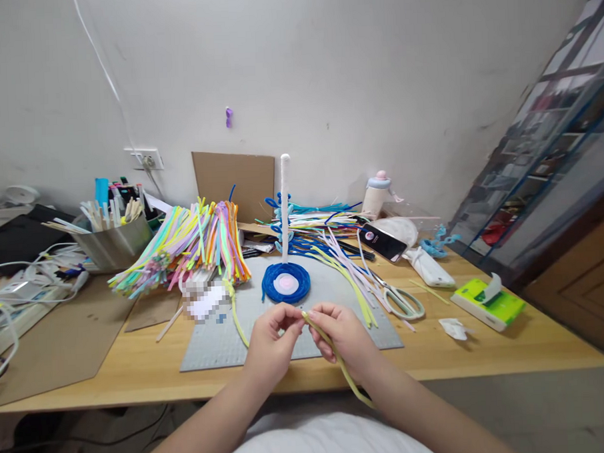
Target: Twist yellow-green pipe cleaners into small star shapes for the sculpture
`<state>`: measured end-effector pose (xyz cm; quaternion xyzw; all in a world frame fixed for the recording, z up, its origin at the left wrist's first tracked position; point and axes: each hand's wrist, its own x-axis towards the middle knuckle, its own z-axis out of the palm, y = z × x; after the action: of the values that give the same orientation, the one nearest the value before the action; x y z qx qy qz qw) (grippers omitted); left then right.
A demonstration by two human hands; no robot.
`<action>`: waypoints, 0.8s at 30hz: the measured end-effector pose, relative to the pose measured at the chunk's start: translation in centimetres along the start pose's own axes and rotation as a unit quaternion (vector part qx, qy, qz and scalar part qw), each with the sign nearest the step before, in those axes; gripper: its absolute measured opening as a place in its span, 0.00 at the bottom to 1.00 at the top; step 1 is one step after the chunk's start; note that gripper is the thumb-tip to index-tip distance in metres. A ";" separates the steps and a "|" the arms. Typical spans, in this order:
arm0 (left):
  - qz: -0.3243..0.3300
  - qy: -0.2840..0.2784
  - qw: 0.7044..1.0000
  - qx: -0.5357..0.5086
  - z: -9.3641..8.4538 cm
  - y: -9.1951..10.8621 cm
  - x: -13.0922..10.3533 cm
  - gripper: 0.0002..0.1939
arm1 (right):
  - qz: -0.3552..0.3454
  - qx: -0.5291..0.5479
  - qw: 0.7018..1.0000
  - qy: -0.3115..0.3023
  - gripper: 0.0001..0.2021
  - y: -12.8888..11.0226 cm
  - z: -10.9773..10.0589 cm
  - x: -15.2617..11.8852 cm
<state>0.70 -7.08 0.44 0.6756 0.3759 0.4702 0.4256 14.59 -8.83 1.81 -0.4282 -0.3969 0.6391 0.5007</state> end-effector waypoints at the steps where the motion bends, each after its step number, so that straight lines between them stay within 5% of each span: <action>1: 0.052 -0.005 0.997 0.059 -0.1 -0.1 -0.2 0.06 | 0.002 0.008 1.000 0.006 0.12 0.1 0.1 0.1; 4: 0.189 -0.030 0.954 0.230 -0.4 -0.6 -0.8 0.12 | 0.006 0.026 0.999 0.024 0.11 0.3 0.2 0.2; 7: 0.231 -0.026 0.919 0.319 -0.5 -1.3 -1.2 0.16 | 0.008 0.054 0.998 0.006 0.11 0.6 0.1 0.1; 10: 0.205 -0.025 0.931 0.301 -0.5 -1.2 -1.1 0.14 | 0.000 0.055 0.998 -0.023 0.12 0.8 -0.2 0.0; 15: 0.067 -0.067 0.984 0.152 -0.9 0.6 0.0 0.12 | 0.036 0.005 0.999 -0.031 0.09 0.7 -1.0 -0.1; 19: 0.064 -0.164 0.972 0.157 -1.5 1.4 0.8 0.13 | 0.075 -0.027 0.995 -0.053 0.07 0.3 -1.5 -0.3; 24: 0.049 -0.178 0.966 0.180 -1.7 1.0 0.9 0.12 | 0.099 -0.043 0.992 -0.063 0.08 -0.2 -1.6 -0.5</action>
<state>-0.54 -6.28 2.00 0.8314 0.3394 0.2872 0.3332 16.27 -9.19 1.59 -0.4457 -0.4102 0.6934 0.3902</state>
